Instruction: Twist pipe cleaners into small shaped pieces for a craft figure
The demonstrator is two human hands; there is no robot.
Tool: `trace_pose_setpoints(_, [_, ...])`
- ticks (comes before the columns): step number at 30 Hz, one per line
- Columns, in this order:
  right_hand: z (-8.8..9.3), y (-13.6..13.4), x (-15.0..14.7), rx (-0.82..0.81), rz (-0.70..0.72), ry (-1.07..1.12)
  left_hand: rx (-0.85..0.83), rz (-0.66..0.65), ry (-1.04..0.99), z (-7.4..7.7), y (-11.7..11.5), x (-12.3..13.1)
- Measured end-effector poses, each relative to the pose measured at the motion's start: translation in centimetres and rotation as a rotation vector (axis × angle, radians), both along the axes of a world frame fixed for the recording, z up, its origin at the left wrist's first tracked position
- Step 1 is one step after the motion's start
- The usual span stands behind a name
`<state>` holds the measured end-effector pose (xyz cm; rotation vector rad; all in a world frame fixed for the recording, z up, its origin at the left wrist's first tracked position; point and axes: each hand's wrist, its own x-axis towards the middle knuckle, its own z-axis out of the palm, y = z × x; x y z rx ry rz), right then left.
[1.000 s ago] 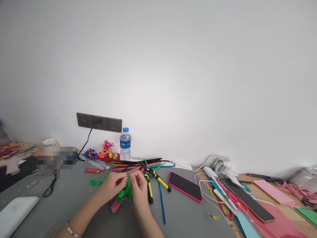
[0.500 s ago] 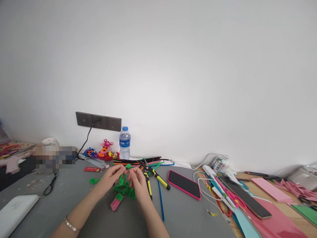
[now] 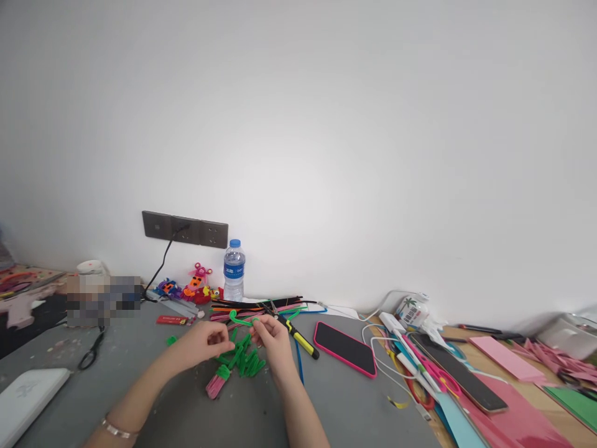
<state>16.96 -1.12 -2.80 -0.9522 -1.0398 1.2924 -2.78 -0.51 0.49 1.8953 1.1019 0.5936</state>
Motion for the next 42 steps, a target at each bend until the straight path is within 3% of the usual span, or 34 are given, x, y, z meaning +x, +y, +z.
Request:
trace_pose_setpoints(4, [0.1,0.3,1.0,-0.007,-0.084,0.046,0.039,-0.047,0.307,0.2,-0.8,-0.1])
trace_pose_setpoints(9, [0.1,0.5,1.5,-0.026,-0.092,0.115,-0.018,-0.109,0.362,0.3,-1.4,0.0])
trace_pose_setpoints(15, [0.8,0.2,1.2,-0.069,-0.084,0.15,-0.137,-0.237,0.139,0.5,-0.6,-0.4])
trace_pose_setpoints(19, [1.2,-0.3,0.6,-0.112,-0.033,0.22,-0.018,-0.077,-0.059,0.2,0.1,0.1])
trace_pose_setpoints(23, [1.0,-0.5,0.0,-0.099,0.031,0.226,0.093,0.087,-0.23,-1.3,0.8,1.5])
trace_pose_setpoints(29, [0.6,-0.5,-0.6,-0.06,0.043,0.188,-0.198,0.138,-0.565,-2.1,0.9,2.7])
trace_pose_setpoints(35, [0.8,-0.5,-0.5,-0.058,-0.05,0.168,-0.359,0.154,-0.629,-1.4,0.2,3.3])
trace_pose_setpoints(42, [0.6,-0.6,-0.7,-0.035,-0.071,0.173,-0.384,0.157,-0.624,-1.4,0.0,3.6])
